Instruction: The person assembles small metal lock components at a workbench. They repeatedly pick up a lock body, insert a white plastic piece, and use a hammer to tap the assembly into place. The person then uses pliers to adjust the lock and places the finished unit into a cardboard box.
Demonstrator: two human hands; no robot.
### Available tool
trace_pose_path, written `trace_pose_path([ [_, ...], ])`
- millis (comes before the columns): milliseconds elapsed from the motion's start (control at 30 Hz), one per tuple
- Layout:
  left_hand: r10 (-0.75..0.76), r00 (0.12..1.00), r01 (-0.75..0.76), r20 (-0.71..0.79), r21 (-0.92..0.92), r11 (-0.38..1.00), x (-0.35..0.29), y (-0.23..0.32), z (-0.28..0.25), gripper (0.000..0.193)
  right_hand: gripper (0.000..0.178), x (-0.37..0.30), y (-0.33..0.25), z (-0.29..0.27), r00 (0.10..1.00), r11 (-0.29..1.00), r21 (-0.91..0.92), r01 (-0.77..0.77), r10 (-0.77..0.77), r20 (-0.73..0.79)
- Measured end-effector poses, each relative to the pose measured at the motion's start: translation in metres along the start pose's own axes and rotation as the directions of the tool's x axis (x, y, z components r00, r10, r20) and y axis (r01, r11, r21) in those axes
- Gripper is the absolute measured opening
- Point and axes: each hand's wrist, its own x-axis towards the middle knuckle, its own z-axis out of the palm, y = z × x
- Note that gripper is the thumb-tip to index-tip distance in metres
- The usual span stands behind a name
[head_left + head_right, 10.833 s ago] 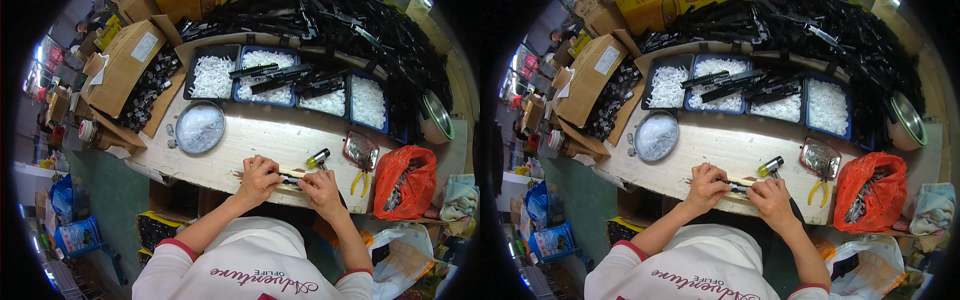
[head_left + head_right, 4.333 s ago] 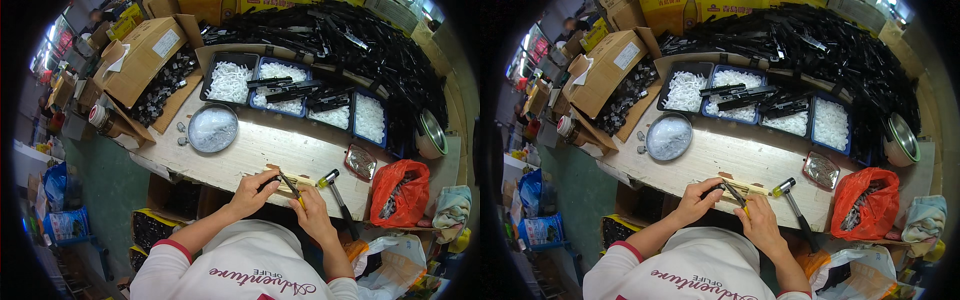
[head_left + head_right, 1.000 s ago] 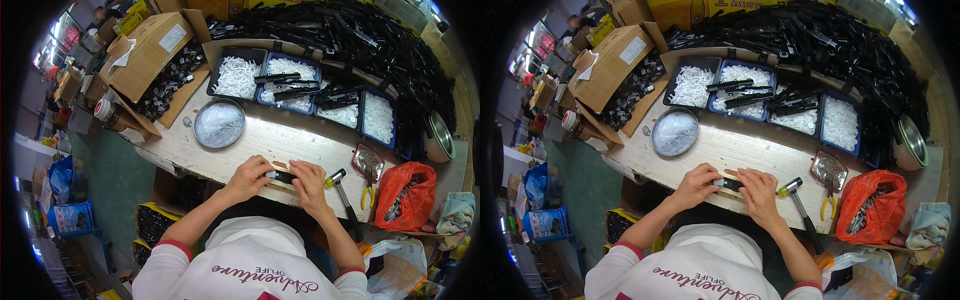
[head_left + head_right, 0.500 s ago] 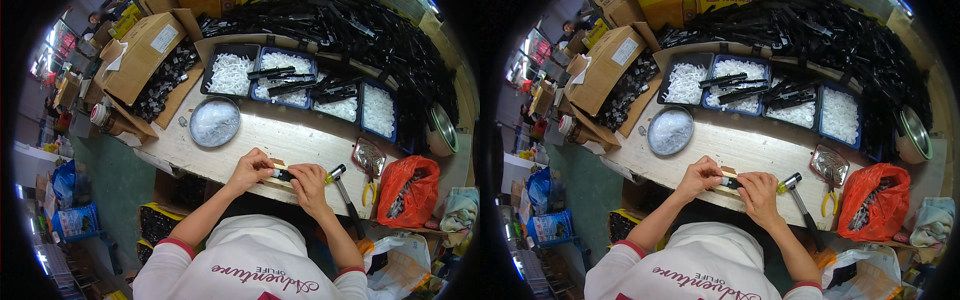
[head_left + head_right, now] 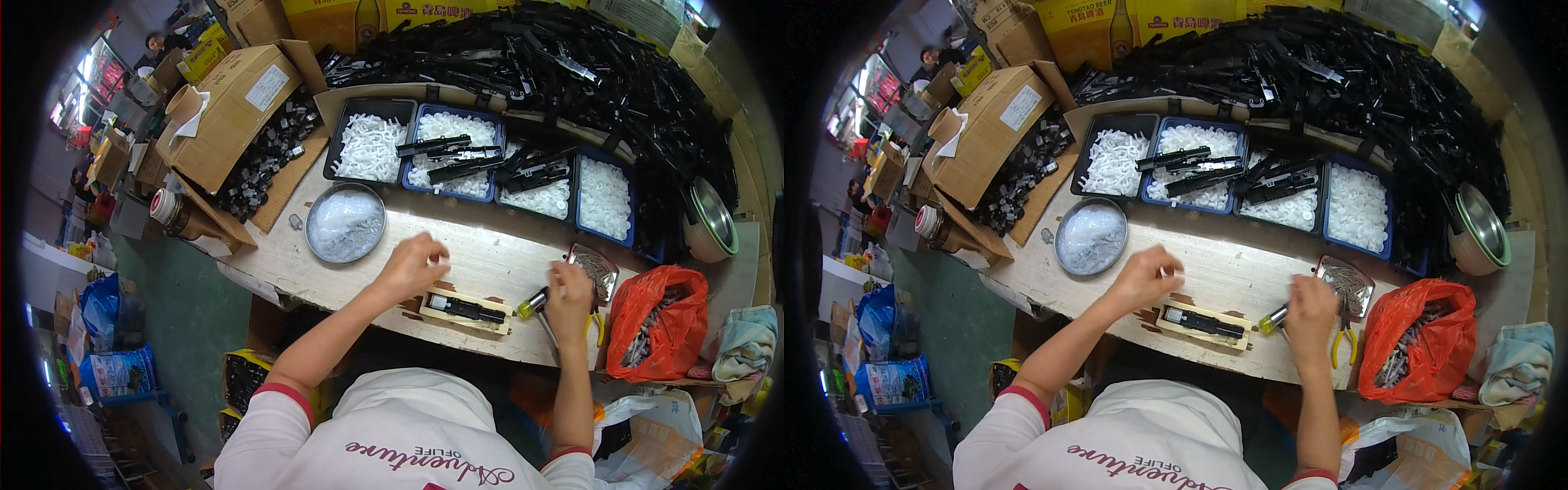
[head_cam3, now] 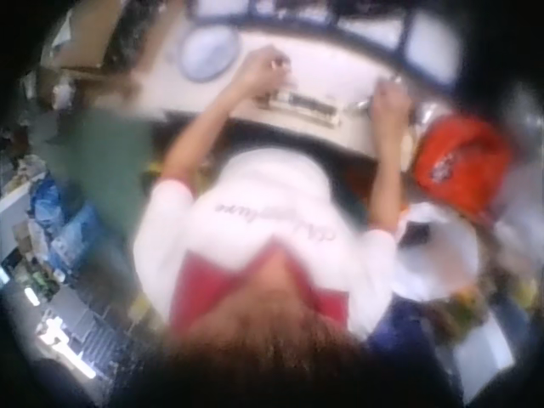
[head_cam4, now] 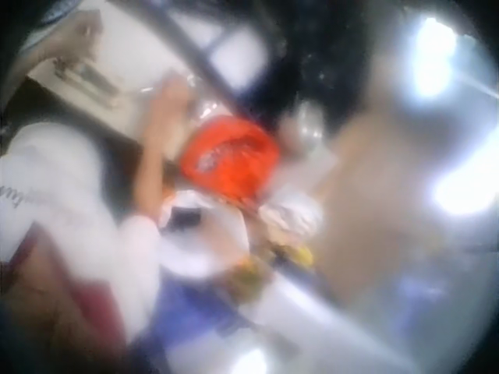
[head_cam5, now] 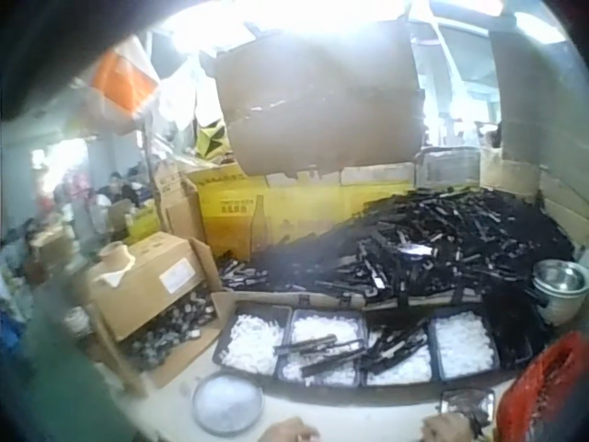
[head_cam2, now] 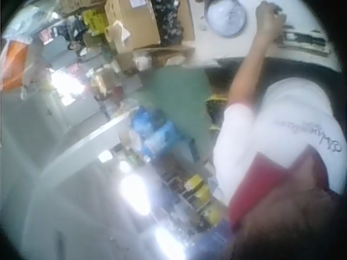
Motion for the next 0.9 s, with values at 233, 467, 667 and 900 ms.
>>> trace_pose_path([
  [233, 0.042, 0.927, 0.108, -0.372, 0.372, 0.922, 0.074, 0.0, -0.007, 0.021, 0.015, 0.017, 0.05, -0.024, 0.99, 0.858, -0.501, -0.112, 0.138, 0.016],
  [467, 0.202, 0.942, -0.101, -0.268, 0.346, 0.933, 0.084, -0.017, -0.014, 0.012, 0.009, 0.026, 0.065, -0.011, 0.983, 0.808, -0.589, 0.011, 0.099, 0.154],
  [667, -0.286, 0.943, 0.294, 0.171, -0.829, 0.476, 0.074, -0.016, -0.047, 0.015, 0.006, 0.03, 0.061, -0.015, 0.978, 0.837, -0.546, 0.004, 0.111, 0.176],
  [900, -0.193, 0.946, 0.294, 0.262, -0.942, 0.163, 0.029, -0.012, -0.034, 0.02, 0.006, 0.024, 0.054, -0.021, 0.921, 0.9, 0.225, -0.373, 0.329, 0.208],
])
